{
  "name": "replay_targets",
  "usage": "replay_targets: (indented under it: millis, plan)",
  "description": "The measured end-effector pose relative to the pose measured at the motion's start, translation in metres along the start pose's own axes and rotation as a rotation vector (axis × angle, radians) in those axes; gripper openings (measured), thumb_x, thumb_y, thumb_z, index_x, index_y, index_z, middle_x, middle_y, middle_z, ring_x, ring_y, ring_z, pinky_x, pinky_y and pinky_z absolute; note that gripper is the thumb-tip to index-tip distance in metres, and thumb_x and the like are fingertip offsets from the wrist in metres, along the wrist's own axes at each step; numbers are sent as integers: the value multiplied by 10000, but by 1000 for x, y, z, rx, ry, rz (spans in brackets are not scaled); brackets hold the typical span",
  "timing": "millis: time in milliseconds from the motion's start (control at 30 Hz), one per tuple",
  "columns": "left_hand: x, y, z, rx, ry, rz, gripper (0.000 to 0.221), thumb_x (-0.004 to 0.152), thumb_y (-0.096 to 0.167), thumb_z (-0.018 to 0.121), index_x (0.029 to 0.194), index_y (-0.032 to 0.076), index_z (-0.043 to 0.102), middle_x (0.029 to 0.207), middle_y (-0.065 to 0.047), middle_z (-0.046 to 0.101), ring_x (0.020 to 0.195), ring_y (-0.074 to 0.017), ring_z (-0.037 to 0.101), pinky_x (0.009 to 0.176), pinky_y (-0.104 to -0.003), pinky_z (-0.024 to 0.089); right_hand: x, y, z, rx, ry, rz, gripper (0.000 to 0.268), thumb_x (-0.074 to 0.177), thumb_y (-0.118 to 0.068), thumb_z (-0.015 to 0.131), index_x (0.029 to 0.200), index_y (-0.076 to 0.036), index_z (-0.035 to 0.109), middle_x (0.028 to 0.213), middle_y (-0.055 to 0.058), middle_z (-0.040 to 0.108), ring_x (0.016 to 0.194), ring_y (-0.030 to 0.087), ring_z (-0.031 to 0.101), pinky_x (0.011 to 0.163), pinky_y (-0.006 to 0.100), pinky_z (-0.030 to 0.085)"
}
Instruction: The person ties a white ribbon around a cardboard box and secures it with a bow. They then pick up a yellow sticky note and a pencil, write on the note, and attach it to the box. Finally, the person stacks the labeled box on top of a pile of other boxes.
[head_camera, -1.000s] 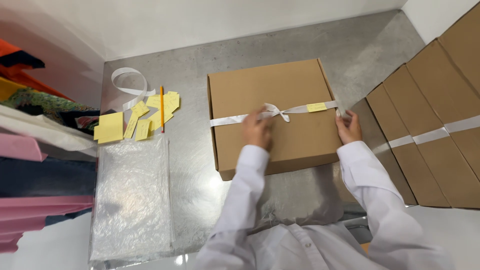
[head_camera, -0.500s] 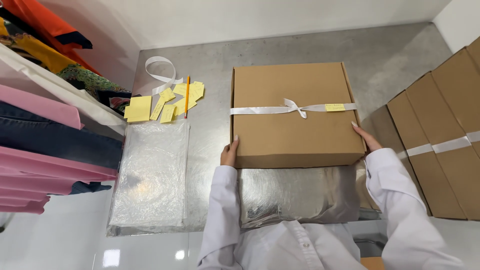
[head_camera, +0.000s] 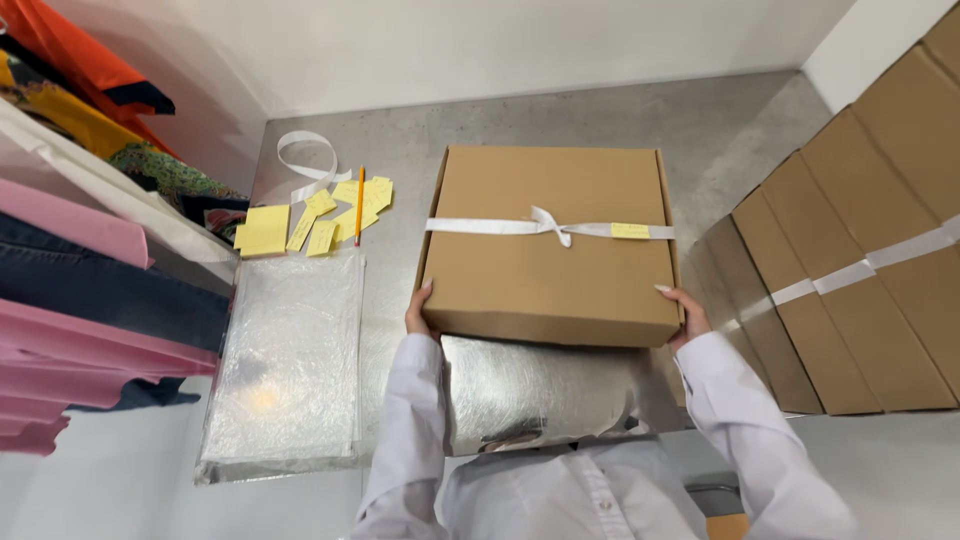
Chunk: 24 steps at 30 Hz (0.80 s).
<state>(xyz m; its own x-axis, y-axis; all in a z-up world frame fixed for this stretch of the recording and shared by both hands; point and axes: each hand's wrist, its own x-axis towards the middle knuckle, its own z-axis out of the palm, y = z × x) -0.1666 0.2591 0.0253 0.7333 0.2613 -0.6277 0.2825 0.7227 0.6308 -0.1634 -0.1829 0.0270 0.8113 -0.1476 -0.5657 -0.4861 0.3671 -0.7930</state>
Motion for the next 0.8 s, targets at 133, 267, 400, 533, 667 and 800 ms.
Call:
replay_targets:
  millis: [133, 267, 400, 533, 667, 800]
  plan:
    - [-21, 4, 5, -60, 27, 37, 978, 622, 459, 912, 1455, 118, 532, 1393, -288, 507, 1257, -430, 518, 1072, -608, 400, -3, 4, -12, 37, -2, -51, 824, 814, -384, 691, 1488, -26, 381, 1402, 176, 434, 1254, 353, 445, 1065, 561, 345]
    - [-53, 23, 26, -189, 29, 87, 978, 641, 506, 895, 1427, 65, 516, 1395, -302, 455, 1290, -422, 468, 1102, -590, 368, -24, -25, -2, 92, -63, -178, 672, 794, -328, 711, 1377, -81, 485, 1203, 89, 550, 1043, 247, 565, 912, 419, 455]
    - [-64, 34, 28, -96, -36, 212, 884, 695, 574, 830, 1387, 96, 557, 1334, -274, 507, 1209, -402, 500, 1001, -609, 440, -69, -68, 5, 54, -96, -148, 692, 836, -332, 700, 1430, -71, 460, 1267, 152, 568, 1094, 347, 604, 933, 566, 511]
    - [-77, 31, 20, -121, -53, 293, 771, 687, 550, 828, 1297, 132, 610, 1243, -218, 558, 1112, -350, 535, 928, -548, 498, -216, -120, 54, -101, -64, -6, 915, 842, -412, 601, 1573, 7, 244, 1543, 281, 364, 1383, 517, 401, 1022, 717, 368]
    - [-108, 10, 9, -167, -64, 307, 625, 694, 527, 823, 1189, 186, 650, 1148, -150, 614, 1031, -291, 568, 876, -477, 515, -252, -114, 28, -15, -38, -15, 829, 844, -295, 597, 1545, 8, 276, 1485, 253, 390, 1339, 494, 431, 991, 746, 377]
    - [-170, 3, 5, -214, -115, 285, 591, 709, 504, 793, 1188, 198, 632, 1109, -95, 620, 1004, -241, 582, 863, -416, 526, -265, -101, -13, 31, -64, -123, 722, 829, -278, 623, 1450, 8, 392, 1272, 203, 536, 1102, 446, 585, 929, 769, 432]
